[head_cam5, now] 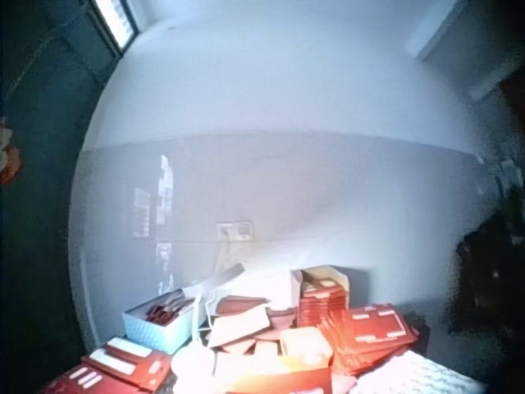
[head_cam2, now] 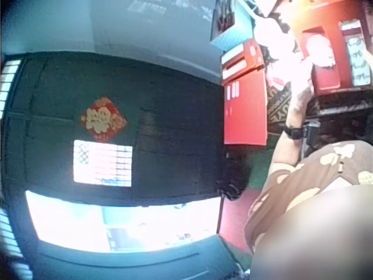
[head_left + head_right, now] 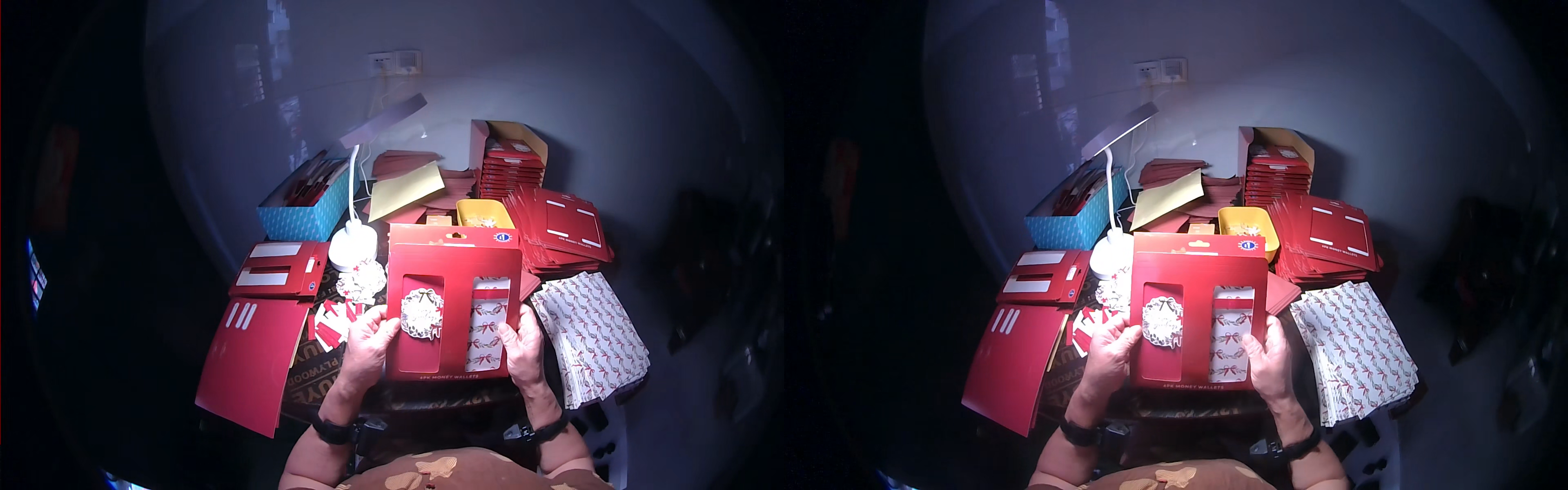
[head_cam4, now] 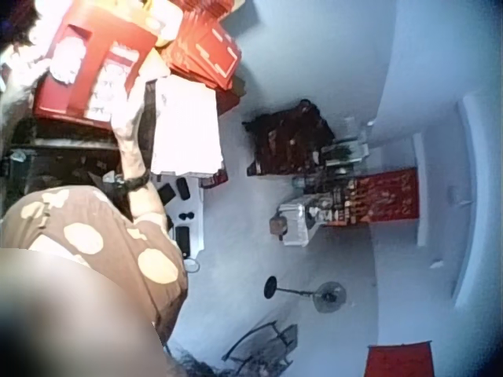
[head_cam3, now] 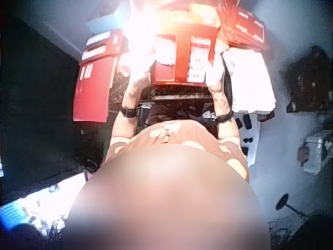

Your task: Placing stickers or cards into red gift wallets at a packaging workstation.

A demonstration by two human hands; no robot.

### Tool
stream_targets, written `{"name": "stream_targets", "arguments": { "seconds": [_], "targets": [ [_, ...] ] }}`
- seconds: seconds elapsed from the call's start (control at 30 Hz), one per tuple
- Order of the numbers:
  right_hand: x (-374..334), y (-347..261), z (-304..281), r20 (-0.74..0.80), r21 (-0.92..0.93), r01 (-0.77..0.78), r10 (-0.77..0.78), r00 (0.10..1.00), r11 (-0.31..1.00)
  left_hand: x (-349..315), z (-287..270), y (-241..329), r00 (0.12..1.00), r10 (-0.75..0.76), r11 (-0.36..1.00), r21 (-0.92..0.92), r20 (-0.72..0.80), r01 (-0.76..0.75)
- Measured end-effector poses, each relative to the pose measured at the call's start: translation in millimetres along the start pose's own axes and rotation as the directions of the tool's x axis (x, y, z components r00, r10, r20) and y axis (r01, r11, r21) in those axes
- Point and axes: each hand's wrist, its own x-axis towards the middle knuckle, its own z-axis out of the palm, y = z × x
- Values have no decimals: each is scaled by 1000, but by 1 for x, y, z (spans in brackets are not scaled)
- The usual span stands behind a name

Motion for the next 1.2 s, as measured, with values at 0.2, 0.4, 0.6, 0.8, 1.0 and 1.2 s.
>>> {"name": "stream_targets", "arguments": {
  "seconds": [0.2, 0.4, 0.6, 0.8, 1.0, 1.2],
  "targets": [
    [-4, 12, 2, -29, 38, -84, 85, 996, 996, 2, -6, -9, 1000, -22, 1000, 7, -18, 22],
    [-3, 18, 4, -31, 65, -103, 105, 994, 993, 3, 0, -5, 996, -66, 997, 38, -58, 69],
    [3, 21, 2, -47, 38, -97, 99, 994, 995, 7, 0, -8, 996, -54, 998, -18, -66, 53],
    [5, 19, 6, -12, 134, -99, 101, 995, 986, 5, 0, -1, 995, -83, 996, -33, -52, 82],
    [1, 23, 13, 11, 208, -172, 173, 985, 963, 4, 1, 0, 994, -92, 996, 8, -62, 93],
    [8, 10, 21, -4, 186, -167, 170, 985, 968, 2, -2, -1, 993, -83, 995, 56, -79, 88]
  ]
}}
